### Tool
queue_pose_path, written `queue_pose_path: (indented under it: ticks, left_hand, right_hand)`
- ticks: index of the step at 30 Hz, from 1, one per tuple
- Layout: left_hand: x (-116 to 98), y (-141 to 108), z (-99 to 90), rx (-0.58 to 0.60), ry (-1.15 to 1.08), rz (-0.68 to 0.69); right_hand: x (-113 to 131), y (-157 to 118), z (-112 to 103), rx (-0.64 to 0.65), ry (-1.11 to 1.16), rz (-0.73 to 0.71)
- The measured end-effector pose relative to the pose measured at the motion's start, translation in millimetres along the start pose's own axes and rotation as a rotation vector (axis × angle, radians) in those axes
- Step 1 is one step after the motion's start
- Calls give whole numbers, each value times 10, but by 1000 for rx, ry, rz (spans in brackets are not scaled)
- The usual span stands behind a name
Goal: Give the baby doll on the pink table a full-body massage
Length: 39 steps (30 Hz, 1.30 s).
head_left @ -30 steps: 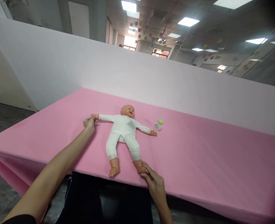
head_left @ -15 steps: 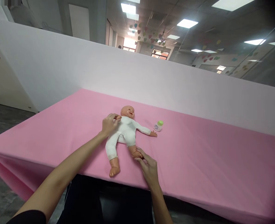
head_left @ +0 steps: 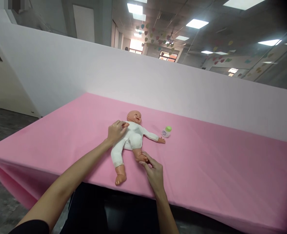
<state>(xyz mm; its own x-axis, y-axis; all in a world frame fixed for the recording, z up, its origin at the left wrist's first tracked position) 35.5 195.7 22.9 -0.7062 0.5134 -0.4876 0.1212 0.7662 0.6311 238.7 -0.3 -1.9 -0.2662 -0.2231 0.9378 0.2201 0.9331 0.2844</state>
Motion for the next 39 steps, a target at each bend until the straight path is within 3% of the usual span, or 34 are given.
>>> queue_pose_path:
  ticks: [5, 9, 13, 17, 23, 29, 34, 39]
  left_hand:
    - [458, 149, -243, -195, -226, -245]
    - [946, 199, -326, -284, -281, -489]
    - [1332, 142, -312, -191, -141, -679]
    - [1551, 47, -311, -91, -55, -771]
    - [1672, 2, -302, 99, 153, -743]
    - [1639, 12, -294, 149, 244, -673]
    - [1615, -9, -281, 256, 382, -664]
    - [1514, -46, -409, 174, 365, -651]
  right_hand:
    - [-119, -330, -304, -11, -65, 31]
    - [-309, -539, -402, -13, -93, 63]
    - [-440, -683, -409, -7, -89, 103]
    - [-487, -774, -415, -9, -77, 136]
    - [-513, -804, -408, 17, -68, 171]
    - [-525, -798, -408, 23, -41, 180]
    - [-505, -807, -384, 42, -84, 197]
    - [-470, -787, -397, 75, -73, 205]
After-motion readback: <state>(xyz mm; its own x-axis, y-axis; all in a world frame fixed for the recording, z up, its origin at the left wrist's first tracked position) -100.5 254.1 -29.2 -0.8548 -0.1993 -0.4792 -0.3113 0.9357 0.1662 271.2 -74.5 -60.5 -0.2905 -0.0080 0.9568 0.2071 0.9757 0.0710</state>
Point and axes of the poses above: each hand's wrist, its own y-axis towards the middle knuckle, its own z-axis out of the palm, x = y × z, the point moved 5 cm from there along y, towards the middle knuckle, and after that the axes turned 7 degrees about y, right-handed, at the moved point
